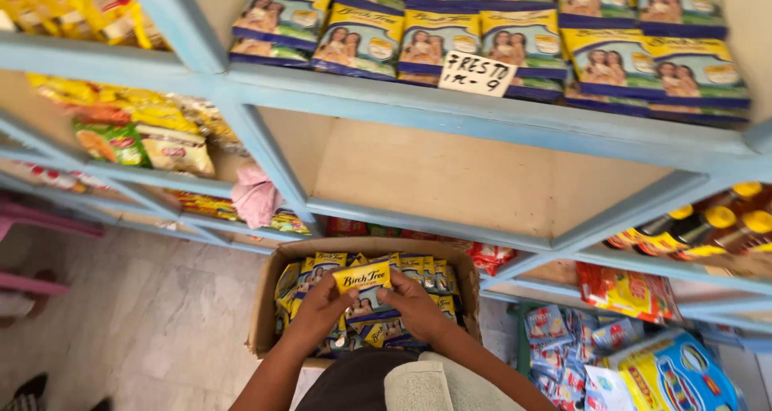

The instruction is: Stocking grocery store shelves with milk powder sachets from a cardboard box.

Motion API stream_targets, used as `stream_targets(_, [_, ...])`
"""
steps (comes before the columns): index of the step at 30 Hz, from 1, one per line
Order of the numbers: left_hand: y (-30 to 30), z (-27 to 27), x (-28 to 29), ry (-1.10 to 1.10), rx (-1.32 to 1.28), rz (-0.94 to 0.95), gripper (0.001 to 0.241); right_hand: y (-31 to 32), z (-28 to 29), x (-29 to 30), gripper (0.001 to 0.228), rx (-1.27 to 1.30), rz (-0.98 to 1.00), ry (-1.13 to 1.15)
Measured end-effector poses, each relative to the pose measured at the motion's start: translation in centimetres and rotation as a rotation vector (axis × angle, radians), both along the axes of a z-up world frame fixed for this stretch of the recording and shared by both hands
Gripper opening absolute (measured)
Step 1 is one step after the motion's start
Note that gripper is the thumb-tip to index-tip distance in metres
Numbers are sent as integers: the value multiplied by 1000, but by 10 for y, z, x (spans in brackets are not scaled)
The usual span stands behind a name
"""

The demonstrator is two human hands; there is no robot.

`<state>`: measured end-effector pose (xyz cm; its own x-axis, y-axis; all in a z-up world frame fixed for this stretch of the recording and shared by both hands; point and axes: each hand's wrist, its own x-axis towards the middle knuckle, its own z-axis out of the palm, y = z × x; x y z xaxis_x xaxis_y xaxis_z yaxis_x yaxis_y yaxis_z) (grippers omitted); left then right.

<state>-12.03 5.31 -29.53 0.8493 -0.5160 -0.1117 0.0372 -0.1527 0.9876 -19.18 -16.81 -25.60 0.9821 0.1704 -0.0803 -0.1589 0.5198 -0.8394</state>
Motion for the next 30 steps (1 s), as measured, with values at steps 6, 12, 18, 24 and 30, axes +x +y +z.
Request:
stream_targets(6, [-20,29,-32,16,-104,113,28,7,-20,6,22,-109,-67,-12])
stream_targets(12, [-35,35,-53,-116,37,262,24,-1,-21,2,18,-160,-20,-81])
stream_targets(18, [-60,21,-51,-120,-122,296,25,-14,-4,8,14,-152,-2,-63])
stream_targets(24, [-81,34,-52,-147,-52,224,31,-34,-26,8,28,66,-102,105])
stream_targets(30, [-88,40,-52,-15,-84,247,35,-39,-13,-2,38,167,-142,165])
